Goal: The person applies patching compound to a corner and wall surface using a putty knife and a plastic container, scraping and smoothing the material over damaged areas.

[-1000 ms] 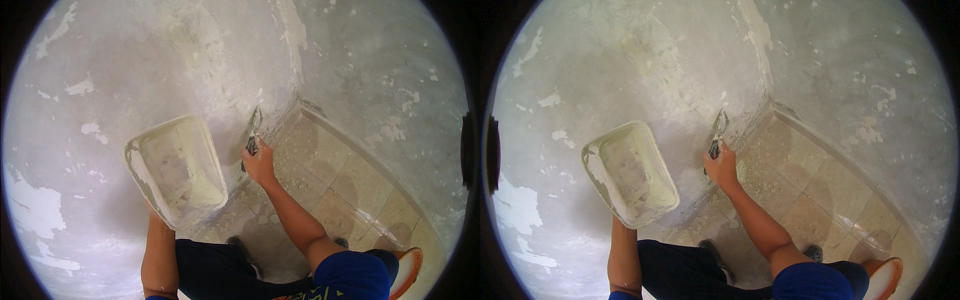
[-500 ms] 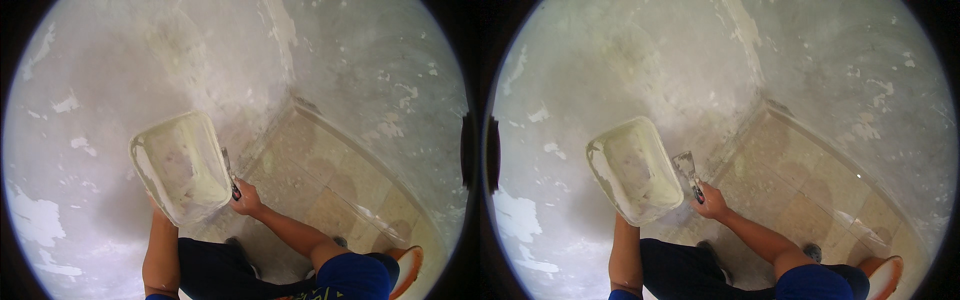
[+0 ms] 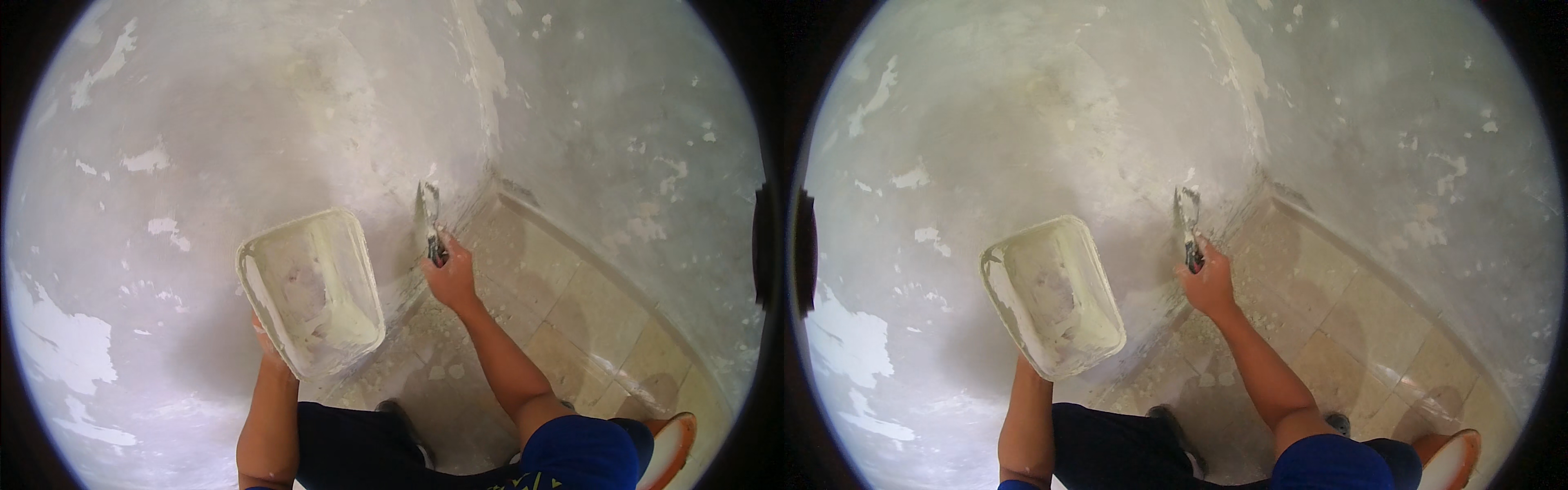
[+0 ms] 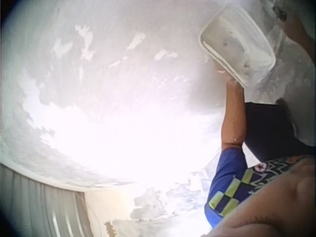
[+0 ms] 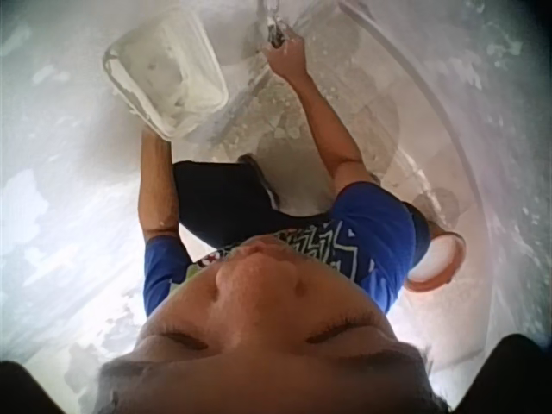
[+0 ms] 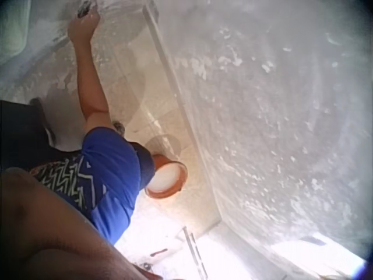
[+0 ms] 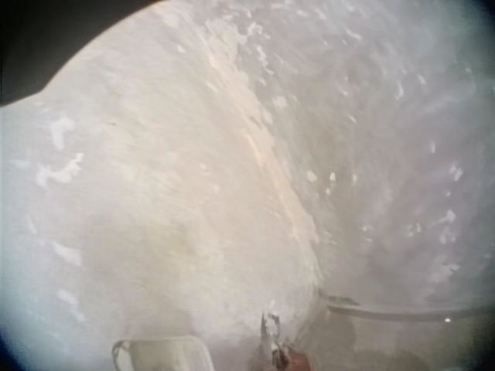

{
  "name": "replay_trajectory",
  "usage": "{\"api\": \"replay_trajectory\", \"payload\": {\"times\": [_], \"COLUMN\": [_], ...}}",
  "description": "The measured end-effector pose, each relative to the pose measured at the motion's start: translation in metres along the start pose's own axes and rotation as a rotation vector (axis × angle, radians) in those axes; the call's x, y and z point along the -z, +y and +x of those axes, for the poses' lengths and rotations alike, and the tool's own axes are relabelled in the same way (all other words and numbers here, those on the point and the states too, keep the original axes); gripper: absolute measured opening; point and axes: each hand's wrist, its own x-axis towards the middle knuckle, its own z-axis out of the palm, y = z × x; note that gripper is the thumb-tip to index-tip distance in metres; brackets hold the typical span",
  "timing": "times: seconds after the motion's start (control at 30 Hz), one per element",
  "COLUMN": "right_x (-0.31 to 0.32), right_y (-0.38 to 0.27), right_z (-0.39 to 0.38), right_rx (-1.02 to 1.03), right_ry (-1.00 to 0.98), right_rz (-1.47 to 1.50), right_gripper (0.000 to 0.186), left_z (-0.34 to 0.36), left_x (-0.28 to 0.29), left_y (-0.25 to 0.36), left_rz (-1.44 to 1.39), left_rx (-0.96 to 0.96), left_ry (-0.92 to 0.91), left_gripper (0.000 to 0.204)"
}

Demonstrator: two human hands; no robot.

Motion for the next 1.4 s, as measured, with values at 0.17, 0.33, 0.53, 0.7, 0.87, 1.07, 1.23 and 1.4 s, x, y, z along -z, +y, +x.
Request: {"api": "replay_trajectory", "payload": {"times": [0.17, 0.33, 0.53, 0.7, 0.87, 1.07, 1.23, 1.4], "right_x": [-0.016, -0.004, 0.002, 0.038, 0.052, -0.039, -0.026, 0.007], "right_y": [0.024, 0.02, 0.036, 0.096, 0.187, 0.153, 0.11, 0.142], "right_z": [-0.052, -0.102, -0.061, -0.001, 0.044, -0.012, -0.096, -0.071], "right_rx": [-0.012, 0.138, 0.109, -0.45, -0.319, -0.212, -0.22, -0.14], "right_ry": [-0.161, -0.255, 0.082, 0.254, 0.29, -0.032, -0.213, -0.138], "right_rz": [-0.174, -0.101, -0.183, 0.317, -0.055, -0.372, -0.218, -0.485], "right_gripper": [0.063, 0.067, 0.055, 0.048, 0.035, 0.055, 0.062, 0.044], "left_z": [0.001, -0.008, -0.015, -0.019, -0.007, -0.002, 0.014, 0.021], "left_x": [-0.008, -0.037, -0.086, -0.085, -0.092, -0.08, -0.065, -0.073], "left_y": [-0.007, -0.003, 0.009, 0.008, -0.001, -0.009, -0.023, -0.034], "left_rz": [-0.01, 0.099, 0.258, 0.165, 0.141, 0.199, 0.15, 0.179], "left_rx": [-0.01, -0.055, -0.007, 0.076, 0.161, 0.242, 0.316, 0.316], "left_ry": [0.079, 0.07, 0.062, 0.089, 0.136, 0.157, 0.128, 0.117], "left_gripper": [0.063, 0.061, 0.068, 0.069, 0.07, 0.069, 0.068, 0.067]}}
